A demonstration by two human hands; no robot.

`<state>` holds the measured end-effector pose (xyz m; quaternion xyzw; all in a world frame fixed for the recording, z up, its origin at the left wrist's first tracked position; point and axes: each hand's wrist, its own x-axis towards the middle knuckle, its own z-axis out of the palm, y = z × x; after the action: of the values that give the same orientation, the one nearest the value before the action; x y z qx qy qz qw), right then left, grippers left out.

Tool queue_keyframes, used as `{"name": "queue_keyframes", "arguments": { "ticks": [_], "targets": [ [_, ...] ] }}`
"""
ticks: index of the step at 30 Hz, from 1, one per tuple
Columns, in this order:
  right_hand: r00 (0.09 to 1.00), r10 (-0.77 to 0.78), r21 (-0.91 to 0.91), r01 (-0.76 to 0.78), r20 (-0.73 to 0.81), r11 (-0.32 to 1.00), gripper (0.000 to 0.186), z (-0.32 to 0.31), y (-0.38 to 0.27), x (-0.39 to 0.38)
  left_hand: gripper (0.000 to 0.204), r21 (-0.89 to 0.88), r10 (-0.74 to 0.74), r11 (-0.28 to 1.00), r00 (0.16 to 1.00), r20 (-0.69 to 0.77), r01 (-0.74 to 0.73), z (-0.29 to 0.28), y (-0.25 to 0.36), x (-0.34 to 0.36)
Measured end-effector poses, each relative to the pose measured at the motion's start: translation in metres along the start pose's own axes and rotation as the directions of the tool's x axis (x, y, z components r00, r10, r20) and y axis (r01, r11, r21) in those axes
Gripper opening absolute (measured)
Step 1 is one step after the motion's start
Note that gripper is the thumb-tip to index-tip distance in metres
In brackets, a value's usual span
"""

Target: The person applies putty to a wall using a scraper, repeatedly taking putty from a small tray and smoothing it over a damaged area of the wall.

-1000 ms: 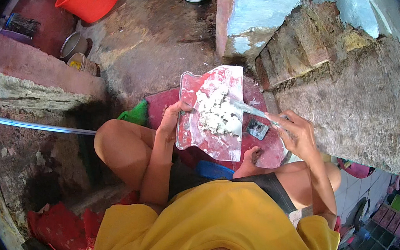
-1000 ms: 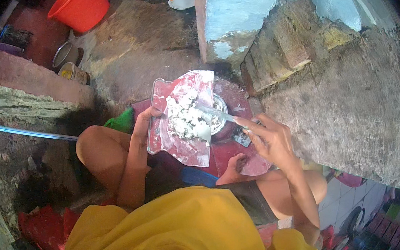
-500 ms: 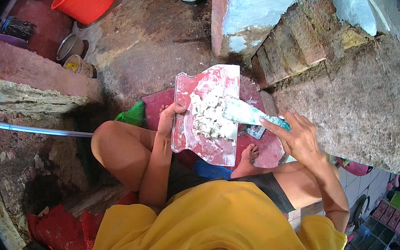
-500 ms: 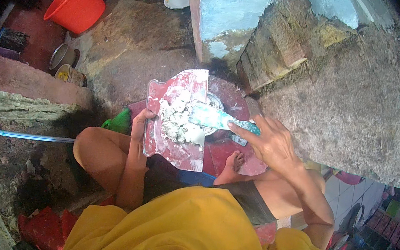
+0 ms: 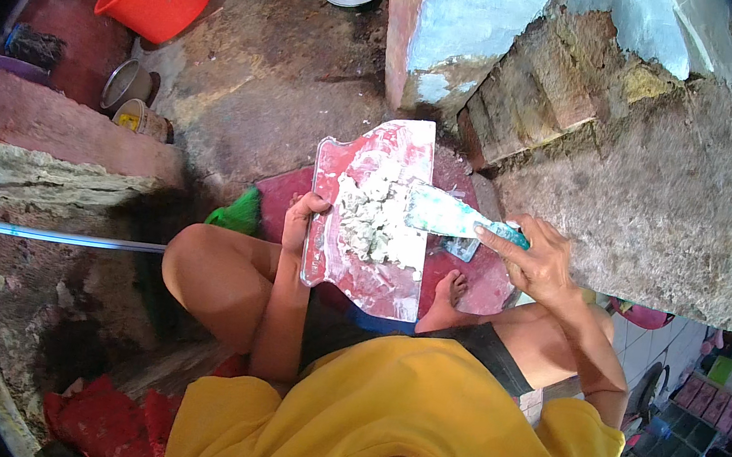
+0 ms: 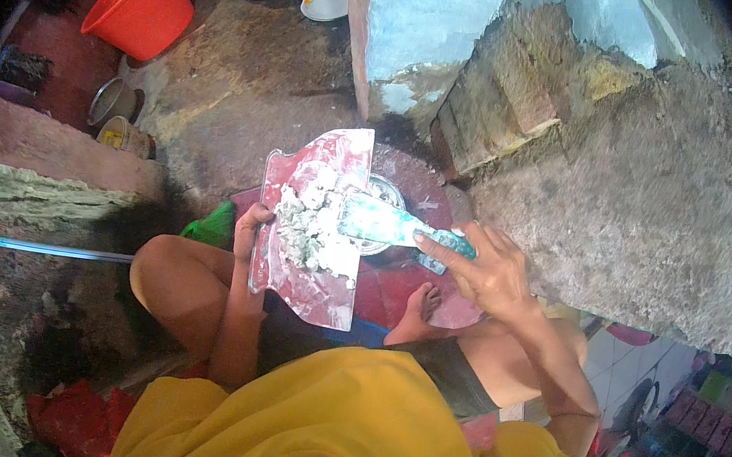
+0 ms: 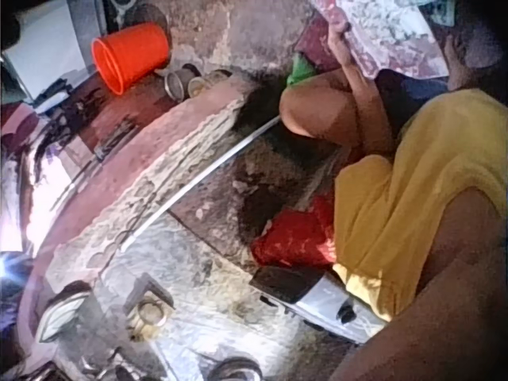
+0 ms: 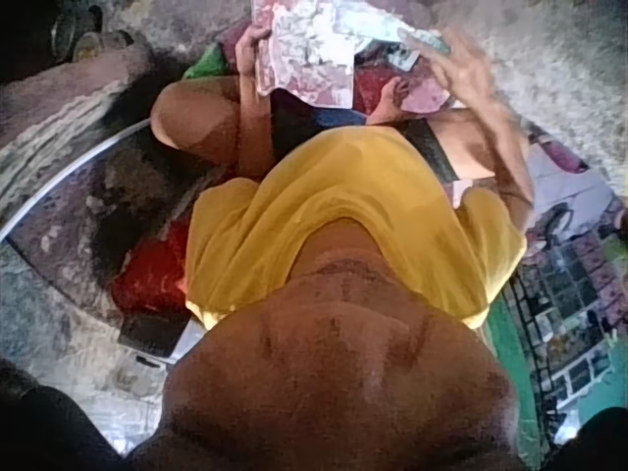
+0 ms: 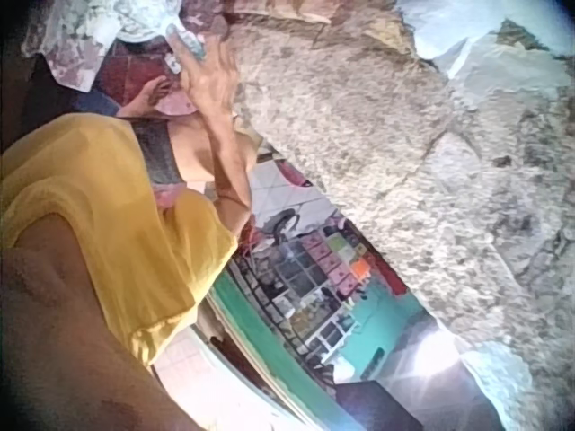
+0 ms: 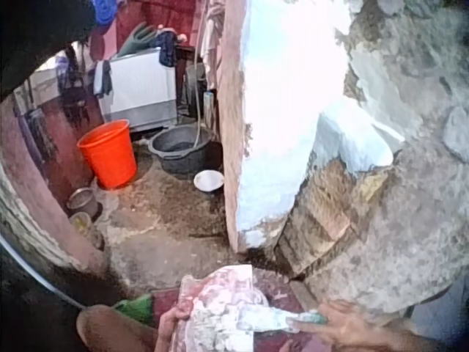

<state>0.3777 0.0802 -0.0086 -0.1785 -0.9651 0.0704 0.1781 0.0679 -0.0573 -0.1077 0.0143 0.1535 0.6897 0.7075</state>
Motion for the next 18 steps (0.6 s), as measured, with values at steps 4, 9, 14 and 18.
{"name": "queue_keyframes", "arguments": {
  "ticks": [4, 9, 14, 18],
  "targets": [
    [0.999, 0.017, 0.018, -0.016, -0.048, 1.000, 0.052, 0.009, 0.001, -0.003, 0.047, 0.079, 0.084, 0.994, 0.989, -0.120, -0.075, -0.008, 0.001, 0.002],
    [0.996, 0.036, 0.025, -0.034, -0.083, 0.999, 0.050, 0.019, 0.005, -0.013, 0.053, -0.048, 0.066, 0.997, 0.997, 0.036, -0.065, -0.005, 0.009, 0.001],
    [0.970, 0.185, 0.188, -0.155, -0.157, 0.970, 0.035, 0.021, -0.002, -0.022, 0.056, 0.192, 0.222, 0.961, 0.970, -0.104, -0.199, 0.033, 0.036, -0.008],
    [0.776, 0.573, 0.816, -0.496, 0.263, 0.298, 0.032, 0.011, -0.015, -0.029, 0.056, 0.220, 0.233, 0.955, 0.962, -0.141, -0.199, 0.034, 0.033, -0.006]
  ]
}}
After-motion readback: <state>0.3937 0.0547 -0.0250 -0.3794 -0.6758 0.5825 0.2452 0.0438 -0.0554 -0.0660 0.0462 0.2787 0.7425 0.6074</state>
